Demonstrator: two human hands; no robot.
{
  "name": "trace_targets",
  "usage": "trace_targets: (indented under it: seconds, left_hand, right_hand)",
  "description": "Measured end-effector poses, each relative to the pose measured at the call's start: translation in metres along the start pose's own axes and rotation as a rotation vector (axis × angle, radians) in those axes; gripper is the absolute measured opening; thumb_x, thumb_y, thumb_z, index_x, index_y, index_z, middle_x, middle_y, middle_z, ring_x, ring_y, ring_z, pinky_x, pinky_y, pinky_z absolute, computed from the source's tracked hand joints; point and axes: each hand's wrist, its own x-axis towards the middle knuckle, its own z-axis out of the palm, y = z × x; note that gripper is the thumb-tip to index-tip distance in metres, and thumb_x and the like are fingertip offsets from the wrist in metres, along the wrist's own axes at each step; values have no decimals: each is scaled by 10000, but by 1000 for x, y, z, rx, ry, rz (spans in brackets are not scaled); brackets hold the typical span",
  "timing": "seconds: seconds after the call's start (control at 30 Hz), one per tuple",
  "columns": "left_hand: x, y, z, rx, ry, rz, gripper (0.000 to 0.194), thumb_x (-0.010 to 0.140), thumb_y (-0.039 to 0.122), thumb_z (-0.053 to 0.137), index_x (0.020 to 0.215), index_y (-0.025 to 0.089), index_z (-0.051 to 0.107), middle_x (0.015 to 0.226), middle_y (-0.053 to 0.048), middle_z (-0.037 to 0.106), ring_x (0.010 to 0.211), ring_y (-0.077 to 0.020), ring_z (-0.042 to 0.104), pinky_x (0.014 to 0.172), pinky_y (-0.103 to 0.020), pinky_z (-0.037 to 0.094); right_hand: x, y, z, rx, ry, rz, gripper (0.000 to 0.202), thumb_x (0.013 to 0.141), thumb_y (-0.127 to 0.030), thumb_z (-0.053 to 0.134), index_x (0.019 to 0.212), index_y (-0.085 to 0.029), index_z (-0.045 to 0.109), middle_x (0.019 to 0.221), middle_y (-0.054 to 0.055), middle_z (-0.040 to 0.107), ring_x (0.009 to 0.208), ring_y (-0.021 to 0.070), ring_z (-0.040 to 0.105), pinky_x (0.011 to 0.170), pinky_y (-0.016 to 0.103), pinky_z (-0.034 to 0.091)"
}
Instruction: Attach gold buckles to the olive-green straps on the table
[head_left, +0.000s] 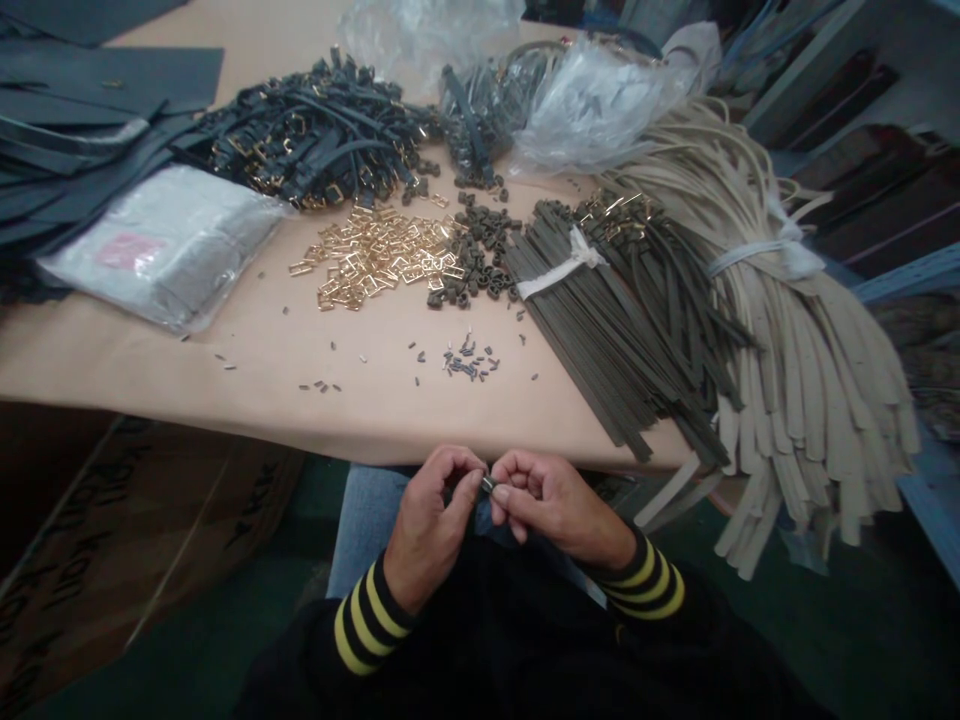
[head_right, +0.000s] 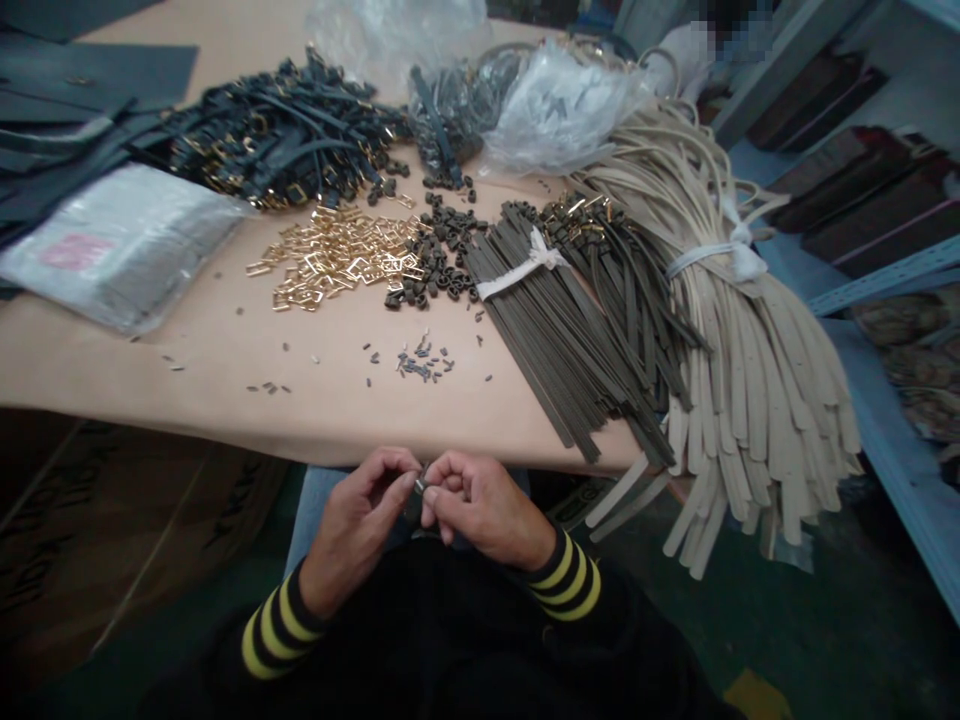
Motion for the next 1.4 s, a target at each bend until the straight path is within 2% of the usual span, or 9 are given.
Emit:
trace_targets:
  seconds: [0.07, 0.23, 0.47, 0.6, 0.67, 0.8, 0.93, 1.1, 1.4]
  left_hand:
    - [-4, 2, -1, 60, -46, 66, 90, 757, 188, 468, 753, 162, 554, 741, -17, 560, 708, -129, 527, 660, -235, 423]
    - [-8, 1, 2, -22, -89, 74, 121, 767, 205, 471, 864, 155, 521, 854, -55, 575, 768, -144, 562, 682, -249, 466]
    - [-8, 2, 0, 198, -63, 264, 64, 770, 136, 448, 713, 160, 467, 887, -72, 513, 874, -164, 506, 785, -304, 411]
    - [-17, 13, -8, 188, -337, 317, 56, 772, 133, 441, 747, 159, 483, 927, -82, 496, 882, -161, 490, 790, -289, 405]
    - [-16, 12, -11, 159, -419, 275, 95, 779, 160, 432, 715, 156, 502, 906, -78, 516, 850, -157, 502, 769, -279, 413]
    - [-4, 2, -12, 46, -220, -24, 206, 802, 280, 409, 721, 143, 540, 684, -25, 539, 603, -116, 513, 577, -240, 436]
    - [5, -1, -8, -291, -86, -246, 207, 743, 322, 503, 811, 126, 515, 605, 15, 542, 435, -68, 463, 406, -183, 387]
    - [5, 2, -6, -427, -78, -301, 224, 707, 305, 554, 602, 121, 484, 466, 47, 503, 340, -27, 412, 358, -141, 341]
    - [6, -6, -13, -438, 1, -333, 253, 698, 325, 548, 549, 132, 477, 426, 55, 499, 313, -33, 420, 318, -136, 337]
  right_hand:
    - [1, 0, 0, -11, 24, 6, 93, 742, -224, 494, 738, -148, 440, 588, -32, 546, 389, 26, 434, 374, 140, 320]
    - [2, 1, 1, -28, 61, -1, 95, 736, -232, 485, 748, -149, 443, 587, -36, 539, 390, 30, 440, 379, 146, 328]
    - [4, 4, 2, -59, 114, 12, 75, 727, -215, 485, 734, -153, 444, 573, -39, 540, 395, 39, 444, 407, 163, 353]
    - [4, 2, -9, -95, 277, -6, 84, 731, -214, 487, 733, -148, 436, 565, -40, 539, 376, 25, 406, 385, 151, 316]
    - [2, -2, -13, -72, 249, -14, 100, 735, -227, 492, 739, -145, 435, 579, -33, 550, 370, 20, 397, 368, 143, 292]
    - [-1, -8, -13, -10, 75, 34, 140, 743, -262, 500, 775, -135, 453, 595, -22, 562, 364, 17, 404, 345, 132, 270]
    - [-1, -8, -8, -11, 21, 79, 160, 743, -281, 503, 766, -128, 463, 600, -15, 564, 359, 15, 409, 341, 126, 277]
    - [1, -9, -8, -64, -5, 117, 173, 762, -298, 477, 788, -128, 464, 625, -4, 569, 354, 18, 403, 329, 127, 282]
    - [-21, -24, -38, -492, -52, 187, 174, 805, -265, 428, 805, -117, 519, 667, 19, 579, 410, 37, 443, 415, 164, 344]
